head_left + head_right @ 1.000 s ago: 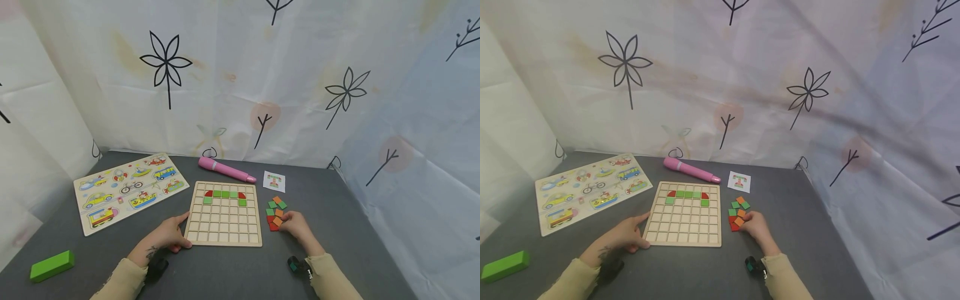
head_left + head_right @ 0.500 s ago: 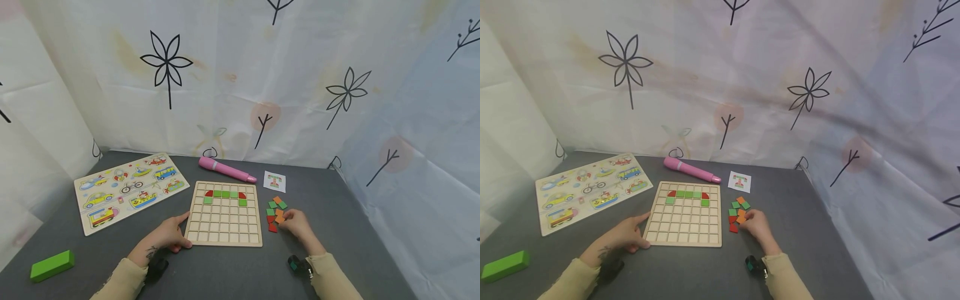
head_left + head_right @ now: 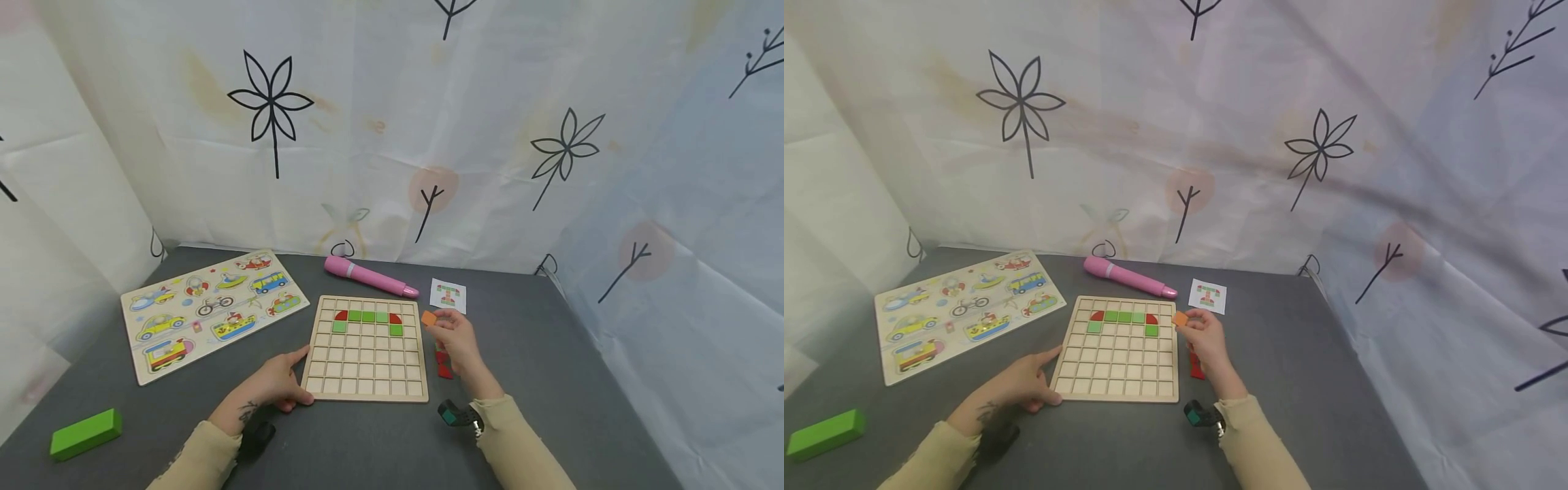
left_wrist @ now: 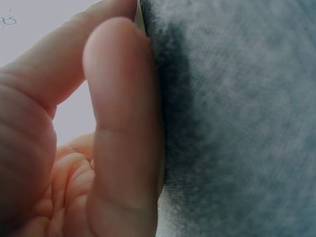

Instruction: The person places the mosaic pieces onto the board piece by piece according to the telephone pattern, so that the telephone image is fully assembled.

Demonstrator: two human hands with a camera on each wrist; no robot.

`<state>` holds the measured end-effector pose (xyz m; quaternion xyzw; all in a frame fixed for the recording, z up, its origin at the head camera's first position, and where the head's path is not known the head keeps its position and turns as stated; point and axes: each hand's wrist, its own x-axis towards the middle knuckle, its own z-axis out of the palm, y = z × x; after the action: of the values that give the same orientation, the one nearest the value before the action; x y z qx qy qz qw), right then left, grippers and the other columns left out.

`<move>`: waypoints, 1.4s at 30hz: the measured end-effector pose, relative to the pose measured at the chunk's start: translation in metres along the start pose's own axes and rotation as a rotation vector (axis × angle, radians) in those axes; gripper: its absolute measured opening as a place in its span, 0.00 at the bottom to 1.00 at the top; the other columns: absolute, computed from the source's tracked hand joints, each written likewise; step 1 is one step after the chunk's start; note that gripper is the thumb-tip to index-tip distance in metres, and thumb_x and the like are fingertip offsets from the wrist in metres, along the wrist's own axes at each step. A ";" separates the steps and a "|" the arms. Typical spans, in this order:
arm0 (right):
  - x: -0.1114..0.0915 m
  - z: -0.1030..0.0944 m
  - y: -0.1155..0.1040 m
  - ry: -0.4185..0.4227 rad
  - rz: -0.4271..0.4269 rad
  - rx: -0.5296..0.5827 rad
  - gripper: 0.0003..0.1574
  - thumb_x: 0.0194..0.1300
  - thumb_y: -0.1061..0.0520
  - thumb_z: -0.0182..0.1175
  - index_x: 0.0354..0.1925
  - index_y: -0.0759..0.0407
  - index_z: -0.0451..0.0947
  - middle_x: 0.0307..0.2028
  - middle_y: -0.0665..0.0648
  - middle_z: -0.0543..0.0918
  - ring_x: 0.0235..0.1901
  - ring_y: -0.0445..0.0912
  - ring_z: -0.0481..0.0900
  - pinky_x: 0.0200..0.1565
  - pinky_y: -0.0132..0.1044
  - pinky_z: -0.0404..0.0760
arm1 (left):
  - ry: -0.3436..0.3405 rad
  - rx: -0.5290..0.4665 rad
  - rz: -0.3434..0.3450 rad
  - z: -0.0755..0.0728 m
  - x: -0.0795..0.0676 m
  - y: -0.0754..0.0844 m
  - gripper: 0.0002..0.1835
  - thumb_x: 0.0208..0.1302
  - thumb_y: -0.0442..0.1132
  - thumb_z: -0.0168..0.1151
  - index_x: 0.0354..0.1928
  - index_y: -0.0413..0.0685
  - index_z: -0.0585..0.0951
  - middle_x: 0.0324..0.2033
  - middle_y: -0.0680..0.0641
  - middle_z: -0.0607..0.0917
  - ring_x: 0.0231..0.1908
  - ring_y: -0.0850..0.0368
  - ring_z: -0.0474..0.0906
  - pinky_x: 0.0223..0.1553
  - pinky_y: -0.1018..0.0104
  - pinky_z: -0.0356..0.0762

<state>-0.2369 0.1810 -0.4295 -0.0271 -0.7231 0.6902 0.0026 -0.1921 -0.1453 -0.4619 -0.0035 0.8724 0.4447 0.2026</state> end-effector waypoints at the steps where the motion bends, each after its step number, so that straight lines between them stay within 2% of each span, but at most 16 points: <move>1: 0.001 0.007 0.000 -0.006 -0.006 0.016 0.18 0.55 0.71 0.57 0.44 0.64 0.69 0.18 0.46 0.72 0.13 0.38 0.57 0.18 0.30 0.56 | 0.000 0.000 0.002 0.000 0.000 0.000 0.58 0.36 0.35 0.78 0.71 0.46 0.55 0.12 0.47 0.74 0.10 0.60 0.68 0.16 0.66 0.73; 6: 0.007 0.036 0.005 -0.070 -0.018 0.057 0.17 0.56 0.70 0.58 0.45 0.64 0.72 0.19 0.47 0.74 0.13 0.39 0.57 0.19 0.30 0.57 | -0.004 -0.005 0.003 0.000 0.001 -0.001 0.58 0.36 0.36 0.78 0.71 0.47 0.55 0.13 0.47 0.75 0.10 0.60 0.69 0.16 0.66 0.73; 11: 0.014 0.059 0.011 -0.141 0.005 0.042 0.19 0.56 0.69 0.59 0.48 0.66 0.73 0.19 0.47 0.75 0.13 0.38 0.58 0.18 0.30 0.56 | -0.001 -0.002 -0.004 0.000 0.001 -0.001 0.58 0.36 0.36 0.78 0.71 0.47 0.55 0.13 0.47 0.75 0.11 0.60 0.69 0.17 0.66 0.74; 14: 0.018 0.072 0.013 -0.158 0.015 -0.015 0.21 0.55 0.68 0.60 0.49 0.67 0.74 0.17 0.47 0.72 0.12 0.38 0.56 0.17 0.31 0.56 | 0.002 0.000 -0.008 0.000 0.001 0.000 0.58 0.36 0.36 0.78 0.71 0.47 0.55 0.13 0.47 0.75 0.11 0.60 0.69 0.17 0.66 0.74; 16: 0.021 0.079 0.014 -0.155 0.031 -0.076 0.21 0.54 0.68 0.61 0.49 0.67 0.75 0.16 0.47 0.69 0.11 0.37 0.56 0.17 0.30 0.58 | 0.003 0.000 -0.010 0.000 0.000 0.000 0.58 0.36 0.36 0.78 0.71 0.47 0.55 0.13 0.47 0.75 0.11 0.60 0.69 0.17 0.66 0.74; 18: 0.019 0.084 0.009 -0.154 0.038 -0.153 0.21 0.54 0.67 0.62 0.49 0.67 0.75 0.17 0.48 0.70 0.12 0.38 0.58 0.18 0.30 0.62 | 0.003 0.000 -0.012 0.000 0.000 0.001 0.58 0.36 0.36 0.78 0.71 0.47 0.55 0.13 0.46 0.75 0.11 0.60 0.69 0.17 0.66 0.74; 23: 0.024 0.091 0.011 -0.143 0.033 -0.357 0.21 0.53 0.66 0.63 0.48 0.65 0.77 0.27 0.56 0.78 0.18 0.40 0.68 0.23 0.31 0.70 | 0.002 -0.001 -0.017 -0.001 -0.002 0.003 0.58 0.36 0.35 0.78 0.71 0.47 0.55 0.14 0.46 0.76 0.11 0.60 0.70 0.17 0.66 0.74; 26: 0.029 0.094 0.016 -0.133 0.022 -0.443 0.21 0.52 0.66 0.63 0.48 0.64 0.78 0.34 0.59 0.80 0.20 0.40 0.69 0.24 0.30 0.70 | 0.002 -0.003 -0.013 -0.001 -0.002 0.003 0.58 0.36 0.35 0.78 0.71 0.46 0.55 0.13 0.46 0.76 0.11 0.60 0.70 0.16 0.66 0.74; 30: 0.030 0.097 0.017 -0.121 0.027 -0.485 0.21 0.51 0.67 0.63 0.47 0.64 0.78 0.42 0.60 0.80 0.17 0.39 0.69 0.22 0.29 0.69 | 0.002 -0.006 -0.012 -0.001 -0.001 0.002 0.58 0.36 0.35 0.78 0.71 0.47 0.55 0.13 0.46 0.76 0.10 0.59 0.70 0.16 0.66 0.74; 36: 0.034 0.099 0.019 -0.102 0.016 -0.571 0.21 0.50 0.67 0.64 0.46 0.63 0.80 0.41 0.59 0.81 0.15 0.38 0.69 0.20 0.29 0.68 | 0.004 -0.003 -0.023 -0.001 0.000 0.002 0.58 0.35 0.35 0.78 0.71 0.47 0.55 0.14 0.46 0.76 0.11 0.59 0.70 0.16 0.66 0.74; 42: 0.036 0.101 0.019 -0.096 0.014 -0.623 0.20 0.48 0.65 0.65 0.44 0.60 0.81 0.43 0.58 0.81 0.21 0.42 0.72 0.24 0.31 0.70 | 0.003 -0.007 -0.023 -0.001 0.000 0.002 0.58 0.35 0.35 0.78 0.71 0.47 0.55 0.13 0.46 0.76 0.11 0.59 0.69 0.16 0.66 0.74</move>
<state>-0.2767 0.0829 -0.4545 0.0009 -0.8987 0.4362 -0.0448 -0.1929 -0.1450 -0.4604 -0.0148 0.8712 0.4453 0.2061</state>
